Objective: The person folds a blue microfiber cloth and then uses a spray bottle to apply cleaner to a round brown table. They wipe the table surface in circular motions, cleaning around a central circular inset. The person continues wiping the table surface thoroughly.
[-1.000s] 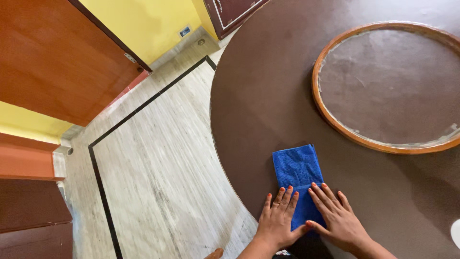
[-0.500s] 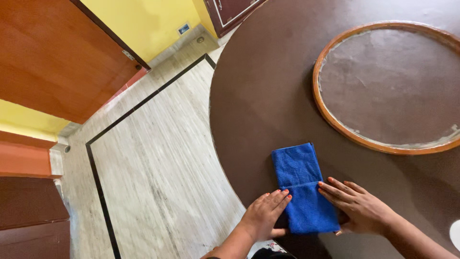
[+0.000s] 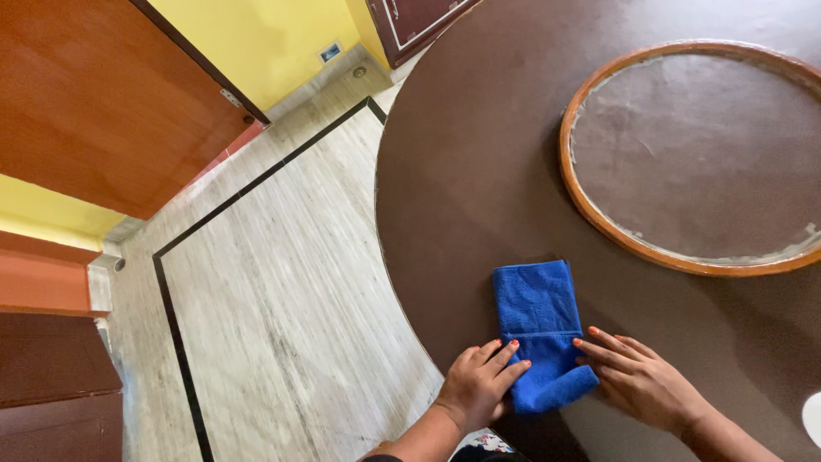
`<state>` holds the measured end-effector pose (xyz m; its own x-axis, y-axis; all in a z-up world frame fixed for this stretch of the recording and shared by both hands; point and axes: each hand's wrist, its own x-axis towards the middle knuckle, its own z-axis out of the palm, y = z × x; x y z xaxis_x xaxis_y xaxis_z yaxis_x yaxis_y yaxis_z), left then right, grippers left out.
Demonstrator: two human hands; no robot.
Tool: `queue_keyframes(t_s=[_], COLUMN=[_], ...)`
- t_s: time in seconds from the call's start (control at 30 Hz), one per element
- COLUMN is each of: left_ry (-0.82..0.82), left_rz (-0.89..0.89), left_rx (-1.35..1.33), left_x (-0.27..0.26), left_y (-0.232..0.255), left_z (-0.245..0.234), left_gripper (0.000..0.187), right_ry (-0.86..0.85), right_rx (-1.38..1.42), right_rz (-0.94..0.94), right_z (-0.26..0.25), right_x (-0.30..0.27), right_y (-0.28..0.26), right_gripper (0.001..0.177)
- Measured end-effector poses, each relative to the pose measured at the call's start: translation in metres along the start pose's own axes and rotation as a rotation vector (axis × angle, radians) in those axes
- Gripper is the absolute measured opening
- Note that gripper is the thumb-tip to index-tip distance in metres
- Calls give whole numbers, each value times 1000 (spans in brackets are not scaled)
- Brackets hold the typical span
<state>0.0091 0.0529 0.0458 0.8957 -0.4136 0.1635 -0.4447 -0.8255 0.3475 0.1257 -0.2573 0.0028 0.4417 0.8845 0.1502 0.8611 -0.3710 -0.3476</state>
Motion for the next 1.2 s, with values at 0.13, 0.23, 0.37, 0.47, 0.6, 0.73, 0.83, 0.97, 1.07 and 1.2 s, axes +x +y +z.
queue_keyframes(t_s=[0.13, 0.23, 0.37, 0.47, 0.6, 0.73, 0.83, 0.97, 1.07, 1.2], left_ry=[76, 71, 109, 96, -26, 155, 27, 40, 14, 16], left_rz=[-122, -201, -290, -366, -636, -725, -875, -854, -857, -876], left_rx=[-178, -279, -421, -447, -447, -534, -555, -534, -480, -343], left_x=[-3, -2, 4, 12, 34, 58, 70, 73, 73, 74], left_y=[7, 10, 13, 11, -2, -14, -21, -19, -13, 0], left_z=[4, -1, -8, -10, -2, 15, 16, 15, 7, -4], left_gripper=[39, 43, 35, 21, 31, 46, 54, 56, 58, 67], right_ry=[-21, -75, 122, 125, 55, 180, 105, 92, 122, 85], right_rx=[85, 130, 229, 417, 608, 704, 573, 541, 544, 445], right_rz=[7, 104, 252, 618, 1009, 1047, 1154, 1206, 1251, 1293], right_z=[-2, 1, 11, 16, 20, 25, 21, 14, 6, -4], right_x=[-8, -13, -8, 3, 25, 41, 49, 60, 67, 76], right_y=[-14, -24, -32, -37, -32, -24, -22, -28, -32, -40], right_gripper=[50, 60, 58, 44, 32, 35, 41, 49, 61, 71])
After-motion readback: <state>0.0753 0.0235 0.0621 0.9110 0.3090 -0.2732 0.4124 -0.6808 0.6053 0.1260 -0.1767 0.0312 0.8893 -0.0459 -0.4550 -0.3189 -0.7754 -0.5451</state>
